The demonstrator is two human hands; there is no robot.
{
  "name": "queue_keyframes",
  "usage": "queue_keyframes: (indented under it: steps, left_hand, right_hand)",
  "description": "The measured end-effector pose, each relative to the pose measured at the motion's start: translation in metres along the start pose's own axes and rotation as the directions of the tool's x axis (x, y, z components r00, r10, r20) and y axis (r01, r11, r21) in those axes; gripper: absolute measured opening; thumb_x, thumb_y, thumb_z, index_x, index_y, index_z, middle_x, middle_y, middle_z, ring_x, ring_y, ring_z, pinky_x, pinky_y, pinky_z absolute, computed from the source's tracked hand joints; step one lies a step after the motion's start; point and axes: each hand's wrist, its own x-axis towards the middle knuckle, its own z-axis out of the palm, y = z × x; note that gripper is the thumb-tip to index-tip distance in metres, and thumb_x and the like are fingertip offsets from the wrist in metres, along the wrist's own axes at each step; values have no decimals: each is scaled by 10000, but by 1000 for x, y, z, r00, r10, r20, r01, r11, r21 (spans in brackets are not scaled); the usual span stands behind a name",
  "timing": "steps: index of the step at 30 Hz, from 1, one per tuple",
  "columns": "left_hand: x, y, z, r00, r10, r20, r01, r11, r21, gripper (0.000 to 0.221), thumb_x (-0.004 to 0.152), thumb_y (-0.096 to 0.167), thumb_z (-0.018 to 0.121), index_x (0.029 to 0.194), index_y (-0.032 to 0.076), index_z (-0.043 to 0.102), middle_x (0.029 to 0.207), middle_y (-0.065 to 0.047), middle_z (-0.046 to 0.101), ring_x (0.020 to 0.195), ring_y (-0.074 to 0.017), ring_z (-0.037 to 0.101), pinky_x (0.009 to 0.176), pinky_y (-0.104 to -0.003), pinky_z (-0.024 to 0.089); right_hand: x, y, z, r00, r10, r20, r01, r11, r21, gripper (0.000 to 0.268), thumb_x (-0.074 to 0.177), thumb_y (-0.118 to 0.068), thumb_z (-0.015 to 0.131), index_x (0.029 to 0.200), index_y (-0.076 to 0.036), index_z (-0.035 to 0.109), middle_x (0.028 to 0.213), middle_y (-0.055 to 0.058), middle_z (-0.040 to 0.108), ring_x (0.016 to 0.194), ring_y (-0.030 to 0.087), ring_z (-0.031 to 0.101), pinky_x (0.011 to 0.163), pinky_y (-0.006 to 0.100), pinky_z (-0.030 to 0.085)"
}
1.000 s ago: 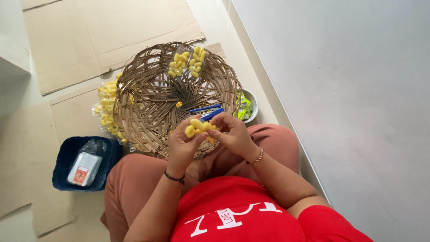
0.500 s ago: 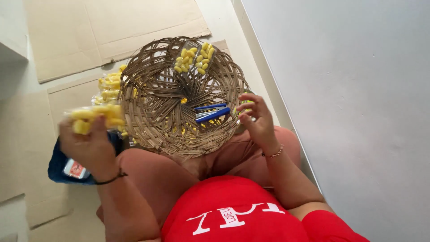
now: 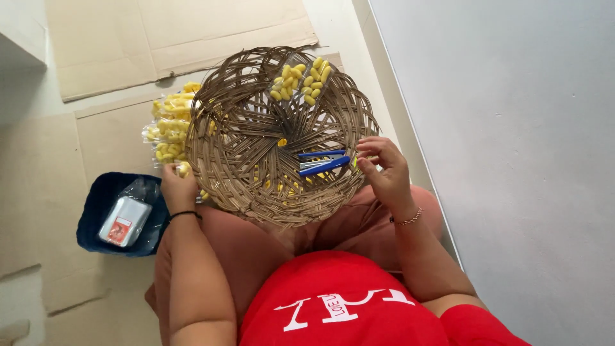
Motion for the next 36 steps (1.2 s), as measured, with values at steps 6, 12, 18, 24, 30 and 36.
queue_keyframes:
  steps: [6, 12, 18, 24, 30, 36]
  left_hand:
    - [3, -16, 19, 997, 10, 72, -23, 982, 190, 537, 899, 287, 707, 1370, 119, 514, 1091, -248, 687, 1036, -443, 694, 884, -541, 568]
    - [-4, -11, 20, 993, 90, 74, -109, 941, 319, 447, 1004, 150, 581, 1442, 82, 523, 1208, -251, 597, 1069, -496, 651, 898, -565, 559]
    - [-7, 3, 8, 994, 79, 69, -97, 947, 305, 461, 986, 120, 575, 1445, 104, 531, 1197, -229, 600, 1084, -487, 638, 898, -551, 552]
    - [-24, 40, -15, 993, 49, 107, -79, 952, 295, 586, 934, 113, 625, 1501, 122, 475, 1295, -226, 578, 1174, -483, 602, 972, -563, 526]
    - [-26, 55, -23, 994, 47, 97, -69, 967, 243, 651, 918, 71, 641, 1537, 122, 444, 1356, -241, 557, 1213, -495, 576, 1008, -554, 507]
    - [-18, 45, -14, 995, 102, 7, -102, 992, 80, 644, 908, 85, 650, 1528, 93, 475, 1343, -264, 566, 1223, -499, 566, 1010, -560, 491]
  right_hand:
    - [12, -3, 7, 1000, -23, 21, 24, 999, -36, 214, 936, -196, 752, 1073, -31, 748, 1126, 144, 690, 859, 220, 734, 718, 314, 592]
    - [59, -4, 8, 984, -148, 99, 171, 937, -306, 224, 948, -205, 765, 1098, -39, 757, 1028, 154, 708, 816, 279, 719, 713, 355, 593]
    - [144, 59, 4, 977, -124, 176, 211, 714, -667, 224, 1023, -322, 670, 1114, -129, 738, 979, 75, 711, 892, 273, 695, 845, 396, 532]
    - [185, 56, 21, 957, 254, 139, -106, 755, -647, 329, 1003, -387, 636, 1051, -86, 761, 938, 140, 738, 916, 369, 702, 803, 498, 522]
    - [192, 83, 25, 934, 341, 106, -202, 750, -630, 163, 892, -298, 723, 962, -155, 756, 870, 75, 729, 922, 322, 707, 804, 438, 521]
    - [178, 70, 20, 969, 226, 100, -146, 852, -503, 135, 898, -275, 716, 937, -146, 723, 773, 71, 686, 803, 269, 688, 747, 407, 504]
